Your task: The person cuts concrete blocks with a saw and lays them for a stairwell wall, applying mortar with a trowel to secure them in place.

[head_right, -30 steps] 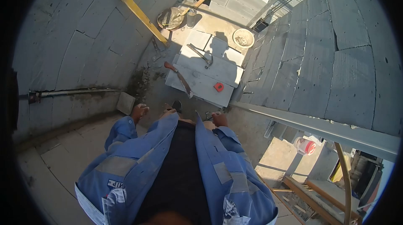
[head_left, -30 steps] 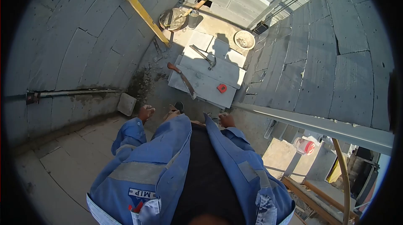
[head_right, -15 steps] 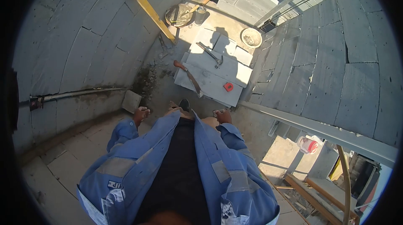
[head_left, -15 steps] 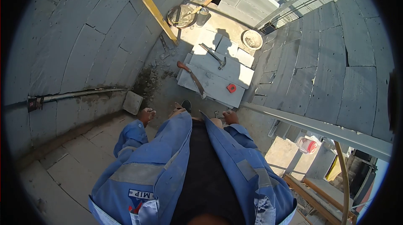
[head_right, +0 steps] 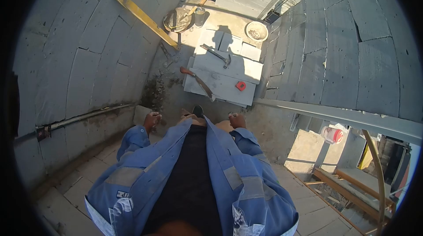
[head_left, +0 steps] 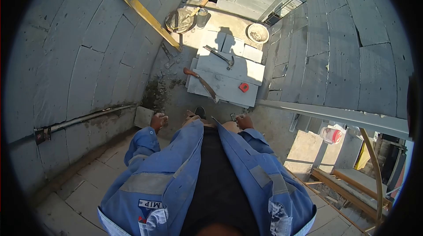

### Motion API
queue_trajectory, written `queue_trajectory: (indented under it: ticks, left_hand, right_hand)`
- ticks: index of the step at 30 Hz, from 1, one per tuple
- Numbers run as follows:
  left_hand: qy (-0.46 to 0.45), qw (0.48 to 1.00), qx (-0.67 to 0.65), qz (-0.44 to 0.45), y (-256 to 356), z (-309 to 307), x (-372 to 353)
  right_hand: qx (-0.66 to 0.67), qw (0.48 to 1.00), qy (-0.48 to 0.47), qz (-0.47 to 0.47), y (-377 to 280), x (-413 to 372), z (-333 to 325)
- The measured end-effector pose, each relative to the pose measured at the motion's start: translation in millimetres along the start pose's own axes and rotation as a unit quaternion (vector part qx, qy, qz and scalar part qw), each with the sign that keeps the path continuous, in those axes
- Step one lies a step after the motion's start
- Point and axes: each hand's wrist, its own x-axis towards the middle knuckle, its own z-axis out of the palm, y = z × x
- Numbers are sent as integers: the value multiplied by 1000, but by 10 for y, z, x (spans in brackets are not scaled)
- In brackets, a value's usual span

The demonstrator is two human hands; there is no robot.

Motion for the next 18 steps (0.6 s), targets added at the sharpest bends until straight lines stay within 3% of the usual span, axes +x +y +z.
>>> queue_trajectory:
  ticks: [7,10,13,15,18]
  left_hand:
    - [4,1000,-4,25,58,-123,-20]
    - [8,999,28,14,55,-137,-113]
    - [2,1000,-6,24,-276,-216,30]
    - [2,1000,-6,19,-237,-212,-63]
    - [35,999,3,9,-228,-200,-176]
  right_hand:
    - [7,1000,14,7,194,174,272]
    - [-22,996,76,-29,329,299,444]
    - [25,1000,16,1,94,145,412]
    - [-24,999,9,-40,281,337,490]
    - [-14,999,-47,-18,37,203,353]
